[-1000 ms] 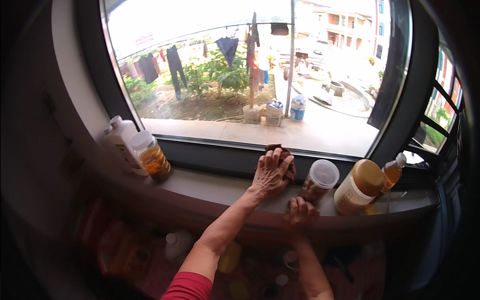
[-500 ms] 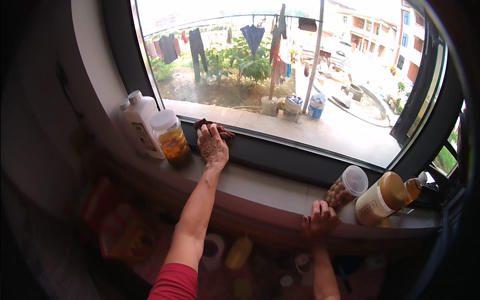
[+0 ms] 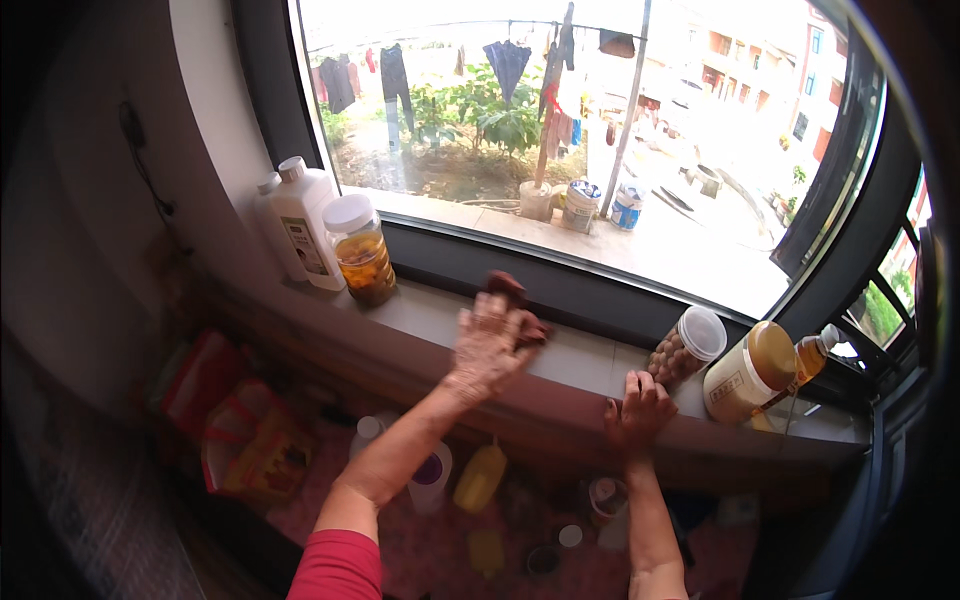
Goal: The person cleans a window and its sill using a cloth. They wipe the glass panes and the sill, move several bottles and jars aside to reach the surface, and then wipe the sill again. The person also wipes the window frame and applies liquid from a bottle onto the cloth before continuing to wipe.
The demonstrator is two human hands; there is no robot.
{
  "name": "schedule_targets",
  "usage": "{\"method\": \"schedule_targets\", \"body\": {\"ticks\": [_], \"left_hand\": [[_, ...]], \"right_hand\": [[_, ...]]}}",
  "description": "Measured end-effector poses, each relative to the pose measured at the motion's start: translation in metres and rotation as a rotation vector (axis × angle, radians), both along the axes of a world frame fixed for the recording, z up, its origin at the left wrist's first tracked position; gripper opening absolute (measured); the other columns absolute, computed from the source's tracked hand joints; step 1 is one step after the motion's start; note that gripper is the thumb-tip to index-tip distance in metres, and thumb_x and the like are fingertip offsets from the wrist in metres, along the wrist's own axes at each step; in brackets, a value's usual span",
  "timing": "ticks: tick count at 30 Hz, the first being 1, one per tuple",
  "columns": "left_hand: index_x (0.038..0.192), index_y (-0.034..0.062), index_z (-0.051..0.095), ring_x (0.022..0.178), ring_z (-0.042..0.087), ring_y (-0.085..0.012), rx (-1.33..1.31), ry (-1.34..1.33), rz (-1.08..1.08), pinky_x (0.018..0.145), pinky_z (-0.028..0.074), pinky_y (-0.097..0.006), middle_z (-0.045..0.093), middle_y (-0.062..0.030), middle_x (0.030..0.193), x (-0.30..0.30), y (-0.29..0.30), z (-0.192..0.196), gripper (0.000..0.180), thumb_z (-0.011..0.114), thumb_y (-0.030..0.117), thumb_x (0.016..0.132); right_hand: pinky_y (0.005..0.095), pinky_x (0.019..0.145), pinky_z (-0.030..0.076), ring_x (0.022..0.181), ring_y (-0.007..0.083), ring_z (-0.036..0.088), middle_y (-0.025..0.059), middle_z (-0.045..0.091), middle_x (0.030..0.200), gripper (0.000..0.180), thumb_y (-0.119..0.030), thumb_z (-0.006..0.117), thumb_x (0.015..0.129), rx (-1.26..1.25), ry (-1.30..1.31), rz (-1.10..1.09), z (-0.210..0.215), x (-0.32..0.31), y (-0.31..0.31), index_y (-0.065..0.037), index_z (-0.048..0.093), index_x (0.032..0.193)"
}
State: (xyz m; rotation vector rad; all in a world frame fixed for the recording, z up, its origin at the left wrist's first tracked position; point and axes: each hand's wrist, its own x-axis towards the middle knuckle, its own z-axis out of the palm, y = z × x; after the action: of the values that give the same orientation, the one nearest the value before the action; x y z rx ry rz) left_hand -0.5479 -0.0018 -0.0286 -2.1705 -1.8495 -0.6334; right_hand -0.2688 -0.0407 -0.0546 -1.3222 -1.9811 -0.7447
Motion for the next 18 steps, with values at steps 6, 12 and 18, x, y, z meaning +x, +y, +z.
{"method": "schedule_targets", "body": {"ticks": [6,12,18], "left_hand": [[0.146,0.0078,0.028,0.142,0.009,-0.0427,-0.255,-0.214,0.378,0.113,0.008,-0.055,0.012,-0.0238,0.154,-0.058,-0.002,0.025,0.086,0.037,0.071,0.088],[0.149,0.0139,0.027,0.139,0.020,-0.0429,-0.257,0.004,0.094,0.111,0.014,-0.057,0.022,-0.0262,0.149,0.006,-0.026,0.014,0.077,0.034,0.065,0.092],[0.142,0.0206,0.041,0.136,0.029,-0.0389,0.058,-0.059,-0.249,0.109,0.023,-0.055,0.031,-0.0183,0.145,0.096,-0.054,-0.001,0.060,0.059,0.040,0.088]], "right_hand": [[0.0453,0.089,0.031,0.110,0.0276,0.046,0.0093,0.052,0.124,0.047,-0.041,0.047,0.089,0.008,-0.006,0.002,0.004,-0.004,0.000,-0.007,0.056,0.120],[0.0433,0.084,0.032,0.104,0.0234,0.047,0.0060,0.055,0.119,0.047,-0.045,0.048,0.087,0.083,0.035,0.018,0.001,-0.006,0.003,-0.008,0.060,0.114],[0.0439,0.084,0.032,0.105,0.0239,0.046,0.0051,0.055,0.119,0.049,-0.046,0.048,0.088,0.096,-0.002,0.017,-0.001,-0.001,0.005,-0.008,0.058,0.117]]}}
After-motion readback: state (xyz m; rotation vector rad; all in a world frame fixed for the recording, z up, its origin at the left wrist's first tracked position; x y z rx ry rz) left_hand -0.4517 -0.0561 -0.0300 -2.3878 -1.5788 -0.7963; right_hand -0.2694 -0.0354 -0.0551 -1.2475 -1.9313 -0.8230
